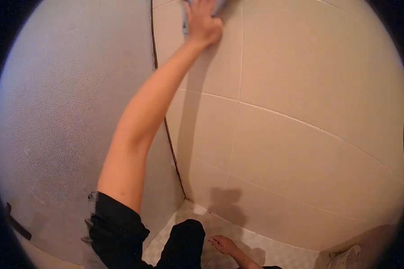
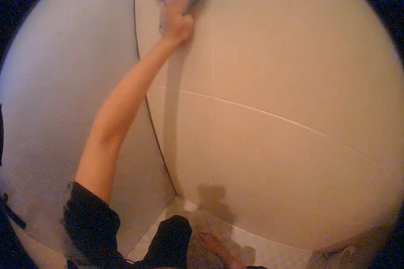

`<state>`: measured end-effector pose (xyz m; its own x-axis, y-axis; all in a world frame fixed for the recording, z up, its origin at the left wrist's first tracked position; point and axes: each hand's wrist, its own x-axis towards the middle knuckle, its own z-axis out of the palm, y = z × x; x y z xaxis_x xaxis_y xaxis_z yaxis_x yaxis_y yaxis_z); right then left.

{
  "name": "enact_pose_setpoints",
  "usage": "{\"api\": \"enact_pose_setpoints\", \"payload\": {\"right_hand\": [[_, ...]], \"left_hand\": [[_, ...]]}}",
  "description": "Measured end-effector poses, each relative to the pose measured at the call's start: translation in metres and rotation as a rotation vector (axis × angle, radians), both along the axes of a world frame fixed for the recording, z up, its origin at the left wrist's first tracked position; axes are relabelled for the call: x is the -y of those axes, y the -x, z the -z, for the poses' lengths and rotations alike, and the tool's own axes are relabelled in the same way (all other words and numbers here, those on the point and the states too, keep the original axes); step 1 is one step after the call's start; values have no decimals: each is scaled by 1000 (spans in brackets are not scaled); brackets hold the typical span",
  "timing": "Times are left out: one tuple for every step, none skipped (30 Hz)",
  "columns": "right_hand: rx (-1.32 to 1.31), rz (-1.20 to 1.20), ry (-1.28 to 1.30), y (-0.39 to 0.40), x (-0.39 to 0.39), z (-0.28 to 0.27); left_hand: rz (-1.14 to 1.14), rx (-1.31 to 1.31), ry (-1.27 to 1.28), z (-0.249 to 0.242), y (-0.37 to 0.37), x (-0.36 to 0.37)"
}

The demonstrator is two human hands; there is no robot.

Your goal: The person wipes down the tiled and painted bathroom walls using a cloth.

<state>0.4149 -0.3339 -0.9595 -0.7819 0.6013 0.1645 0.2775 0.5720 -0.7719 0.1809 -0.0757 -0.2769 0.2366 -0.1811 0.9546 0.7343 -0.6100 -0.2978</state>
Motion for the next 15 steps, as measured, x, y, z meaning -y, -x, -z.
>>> {"api": "enact_pose_setpoints", "payload": {"right_hand": [[84,10,28,-8,7,-1],[139,13,37,-6,18,25],[179,-11,78,56,-29,22],[204,-20,113,56,-31,21],[208,-18,106,56,-28,18],[232,-13,79,58,-11,17],[256,-14,52,60,-6,13],[256,-9,47,61,-2,12],[192,22,36,60,0,14],[136,42,26,58,-1,14],[137,49,27,52,-1,17],[138,38,14,50,-5,19],[138,27,-1,50,-9,19],[137,32,-3,49,-9,21],[175,37,-2,47,-9,26]], "left_hand": [[-163,-45,12,10,-24,18],[-327,-35,46,64,3,36],[-288,-21,26,74,81,-22],[-237,-21,-4,84,86,-31],[-248,-27,8,95,95,-29],[-238,-12,12,106,101,-15],[-234,3,17,114,111,-12],[-231,58,44,116,124,-14],[-228,154,48,115,127,-26],[-237,257,55,110,136,-37],[-225,367,13,100,141,-48],[-209,489,21,85,143,-56],[-193,612,27,69,144,-63],[-214,639,4,55,142,-70],[-208,639,2,47,125,-52]]}}
